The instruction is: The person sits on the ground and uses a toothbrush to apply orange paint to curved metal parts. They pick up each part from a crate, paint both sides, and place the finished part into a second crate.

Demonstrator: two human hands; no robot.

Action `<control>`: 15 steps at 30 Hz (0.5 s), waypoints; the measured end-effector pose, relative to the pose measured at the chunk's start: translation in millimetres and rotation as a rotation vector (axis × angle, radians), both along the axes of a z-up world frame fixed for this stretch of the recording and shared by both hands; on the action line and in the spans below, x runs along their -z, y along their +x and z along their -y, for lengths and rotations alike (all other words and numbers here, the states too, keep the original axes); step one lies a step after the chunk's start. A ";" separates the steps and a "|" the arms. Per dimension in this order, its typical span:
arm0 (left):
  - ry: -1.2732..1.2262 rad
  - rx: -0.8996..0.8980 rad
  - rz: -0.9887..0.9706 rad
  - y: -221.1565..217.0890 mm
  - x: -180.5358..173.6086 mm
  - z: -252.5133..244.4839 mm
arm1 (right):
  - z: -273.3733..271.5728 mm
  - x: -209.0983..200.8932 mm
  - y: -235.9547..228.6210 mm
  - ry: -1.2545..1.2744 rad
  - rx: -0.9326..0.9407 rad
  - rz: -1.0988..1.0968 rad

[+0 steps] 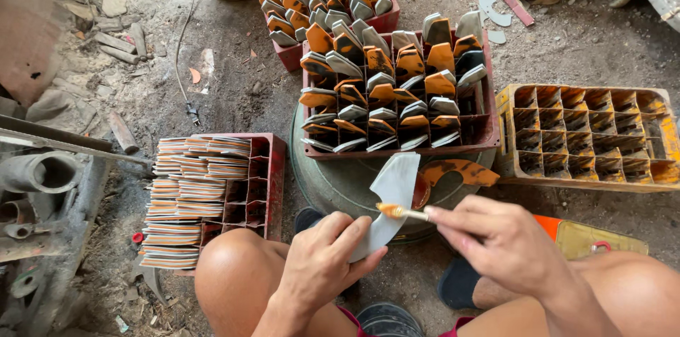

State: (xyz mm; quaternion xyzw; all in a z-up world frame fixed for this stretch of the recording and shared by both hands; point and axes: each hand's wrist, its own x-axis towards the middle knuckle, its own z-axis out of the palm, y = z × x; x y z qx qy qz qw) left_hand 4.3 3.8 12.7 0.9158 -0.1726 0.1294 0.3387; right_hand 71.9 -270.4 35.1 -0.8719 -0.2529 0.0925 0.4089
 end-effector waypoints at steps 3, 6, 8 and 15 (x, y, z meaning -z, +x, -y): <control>-0.005 0.034 0.086 -3.9 1.8 -1.6 | -0.6 -6.2 7.9 -0.080 0.187 0.145; -0.022 0.026 0.091 -4.0 -0.4 -2.7 | -2.3 -12.2 6.1 -0.077 0.178 0.294; -0.026 0.010 0.080 -3.1 -1.2 -2.9 | -4.0 -14.5 -0.4 -0.062 0.033 0.286; -0.067 0.028 0.064 -5.3 1.9 -5.7 | 8.0 -13.8 5.2 -0.085 0.009 0.131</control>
